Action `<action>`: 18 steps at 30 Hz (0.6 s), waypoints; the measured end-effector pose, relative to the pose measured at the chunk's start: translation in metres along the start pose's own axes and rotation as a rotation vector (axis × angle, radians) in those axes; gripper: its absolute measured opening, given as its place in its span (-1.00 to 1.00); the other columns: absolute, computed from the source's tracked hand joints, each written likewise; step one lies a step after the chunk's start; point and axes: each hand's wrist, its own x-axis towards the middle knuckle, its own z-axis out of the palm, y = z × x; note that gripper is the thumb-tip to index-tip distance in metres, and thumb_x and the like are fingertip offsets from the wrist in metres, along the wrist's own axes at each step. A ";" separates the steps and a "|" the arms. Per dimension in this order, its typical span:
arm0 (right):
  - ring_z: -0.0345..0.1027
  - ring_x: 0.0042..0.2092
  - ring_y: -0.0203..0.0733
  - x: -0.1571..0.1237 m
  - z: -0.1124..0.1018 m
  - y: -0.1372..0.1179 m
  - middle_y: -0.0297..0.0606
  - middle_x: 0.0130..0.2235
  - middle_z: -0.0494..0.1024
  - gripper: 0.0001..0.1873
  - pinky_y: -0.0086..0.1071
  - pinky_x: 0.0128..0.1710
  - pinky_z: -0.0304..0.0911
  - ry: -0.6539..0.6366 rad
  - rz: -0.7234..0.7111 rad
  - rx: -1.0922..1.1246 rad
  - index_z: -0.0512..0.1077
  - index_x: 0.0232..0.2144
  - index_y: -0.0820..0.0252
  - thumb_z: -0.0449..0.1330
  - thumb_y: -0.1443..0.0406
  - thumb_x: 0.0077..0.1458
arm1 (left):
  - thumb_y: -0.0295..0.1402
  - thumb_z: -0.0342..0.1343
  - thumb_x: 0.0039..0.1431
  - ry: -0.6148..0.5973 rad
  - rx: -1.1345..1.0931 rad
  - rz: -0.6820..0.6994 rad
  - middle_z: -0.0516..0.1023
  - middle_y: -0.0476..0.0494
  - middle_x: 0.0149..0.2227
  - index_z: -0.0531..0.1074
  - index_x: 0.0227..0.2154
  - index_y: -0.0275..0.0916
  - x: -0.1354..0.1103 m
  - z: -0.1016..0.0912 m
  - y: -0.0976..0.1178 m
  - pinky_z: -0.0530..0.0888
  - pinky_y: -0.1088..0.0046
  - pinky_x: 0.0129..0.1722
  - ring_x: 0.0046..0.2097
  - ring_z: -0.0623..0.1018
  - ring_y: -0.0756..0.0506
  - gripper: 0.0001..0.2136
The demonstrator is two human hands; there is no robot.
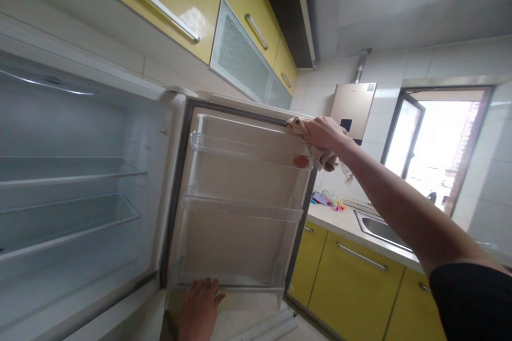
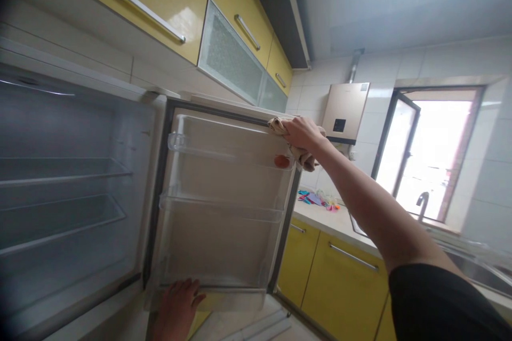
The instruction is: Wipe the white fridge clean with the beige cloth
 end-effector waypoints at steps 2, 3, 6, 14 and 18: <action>0.45 -0.24 -0.05 0.006 -0.001 -0.011 -0.04 -0.18 0.63 -0.66 -0.33 -0.29 0.04 0.032 -0.060 0.007 0.54 -0.07 0.25 0.11 0.21 0.23 | -0.32 0.06 0.35 0.006 -0.007 0.002 0.64 -0.21 0.05 0.62 0.00 -0.15 0.001 0.000 0.003 0.26 0.06 0.27 0.15 0.54 -0.30 -0.72; 0.45 -0.23 -0.04 0.010 -0.002 -0.017 -0.04 -0.17 0.63 -0.67 -0.33 -0.29 0.04 0.053 -0.083 0.013 0.54 -0.08 0.25 0.10 0.22 0.23 | -0.33 0.08 0.35 0.006 -0.015 0.003 0.64 -0.20 0.03 0.62 -0.01 -0.15 0.001 -0.001 0.004 0.26 0.06 0.28 0.14 0.55 -0.29 -0.73; 0.45 -0.21 -0.04 0.026 -0.008 -0.042 -0.04 -0.15 0.63 -0.67 -0.33 -0.26 0.06 0.093 -0.136 0.049 0.53 -0.07 0.25 0.09 0.24 0.23 | -0.36 0.09 0.33 0.016 -0.032 0.005 0.65 -0.20 -0.01 0.62 -0.03 -0.16 0.001 -0.003 0.007 0.26 0.07 0.27 0.10 0.56 -0.27 -0.74; 0.47 -0.14 -0.01 0.089 -0.048 -0.143 -0.01 -0.11 0.64 -0.68 -0.32 -0.16 0.12 0.216 -0.320 0.165 0.53 -0.08 0.34 0.04 0.31 0.29 | -0.45 0.12 0.30 0.041 -0.064 -0.045 0.66 -0.13 -0.02 0.63 -0.04 -0.13 -0.001 0.001 0.009 0.28 0.06 0.29 0.10 0.56 -0.23 -0.74; 0.49 -0.12 0.02 0.127 -0.070 -0.201 0.03 -0.08 0.64 -0.68 -0.30 -0.16 0.15 0.283 -0.407 0.185 0.55 -0.09 0.31 0.02 0.37 0.30 | -0.45 0.15 0.28 0.084 -0.102 -0.041 0.66 -0.05 0.00 0.62 -0.03 -0.06 -0.005 0.016 0.000 0.26 0.12 0.35 0.13 0.55 -0.19 -0.72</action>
